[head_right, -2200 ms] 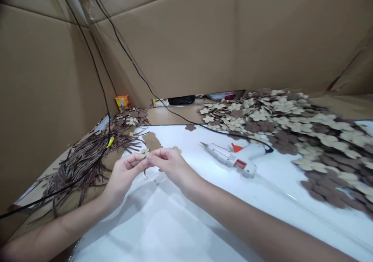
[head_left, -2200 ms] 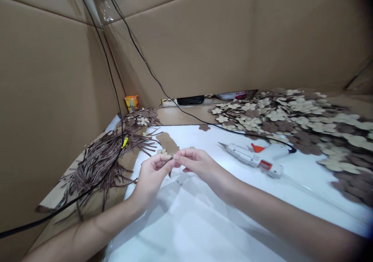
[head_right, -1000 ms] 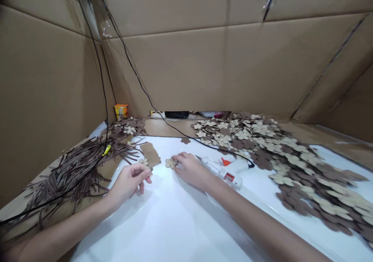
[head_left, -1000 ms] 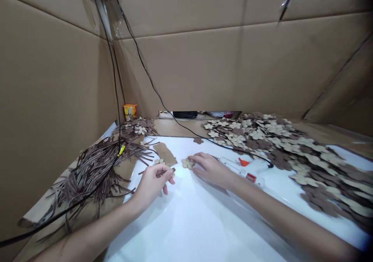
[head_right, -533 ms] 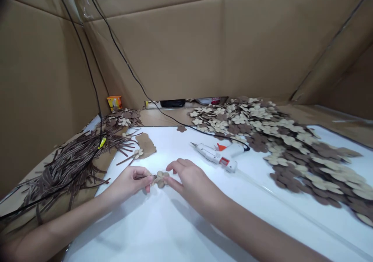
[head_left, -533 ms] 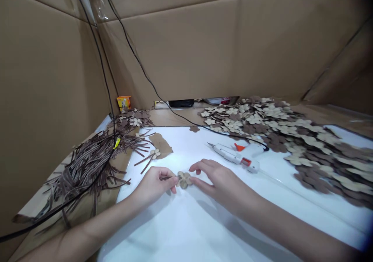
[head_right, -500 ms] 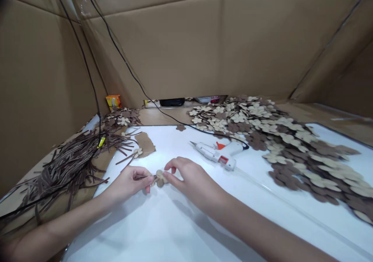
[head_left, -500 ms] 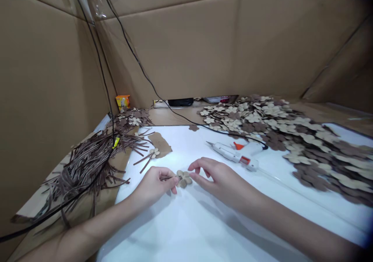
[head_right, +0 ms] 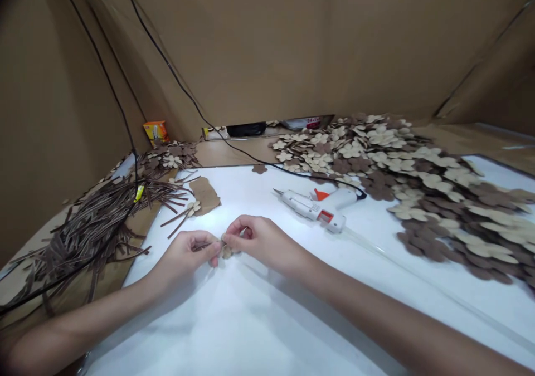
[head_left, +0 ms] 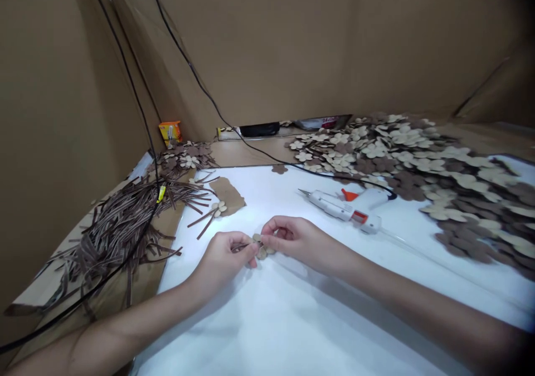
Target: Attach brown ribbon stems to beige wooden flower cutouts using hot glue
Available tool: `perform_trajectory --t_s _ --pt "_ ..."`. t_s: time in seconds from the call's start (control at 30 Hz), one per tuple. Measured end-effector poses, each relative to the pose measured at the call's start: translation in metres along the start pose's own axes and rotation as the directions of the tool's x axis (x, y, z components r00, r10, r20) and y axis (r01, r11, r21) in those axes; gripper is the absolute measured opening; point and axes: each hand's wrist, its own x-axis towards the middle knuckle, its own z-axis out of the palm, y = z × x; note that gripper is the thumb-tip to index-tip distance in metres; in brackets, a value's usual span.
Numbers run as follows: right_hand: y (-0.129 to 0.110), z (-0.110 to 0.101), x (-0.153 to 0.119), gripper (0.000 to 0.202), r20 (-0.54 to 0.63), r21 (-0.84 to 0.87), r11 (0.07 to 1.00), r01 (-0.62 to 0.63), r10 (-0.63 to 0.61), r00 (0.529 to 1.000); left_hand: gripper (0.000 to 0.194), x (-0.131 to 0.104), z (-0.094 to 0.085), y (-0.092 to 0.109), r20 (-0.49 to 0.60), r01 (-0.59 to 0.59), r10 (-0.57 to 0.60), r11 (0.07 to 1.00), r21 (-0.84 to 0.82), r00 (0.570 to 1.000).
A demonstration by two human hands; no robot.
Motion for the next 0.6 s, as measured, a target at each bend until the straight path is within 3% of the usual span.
perform_trajectory --t_s 0.3,0.6 --pt "0.0006 0.0031 -0.0001 0.016 0.009 0.018 1.0 -0.007 0.007 1.0 0.029 -0.0008 0.0007 0.0058 -0.011 0.073 -0.073 0.997 0.015 0.997" --pt "-0.0064 0.0045 -0.0041 0.014 -0.063 -0.288 0.956 0.053 -0.074 0.995 0.031 0.0042 -0.0009 0.0065 0.012 0.114 -0.119 0.971 0.209 0.993"
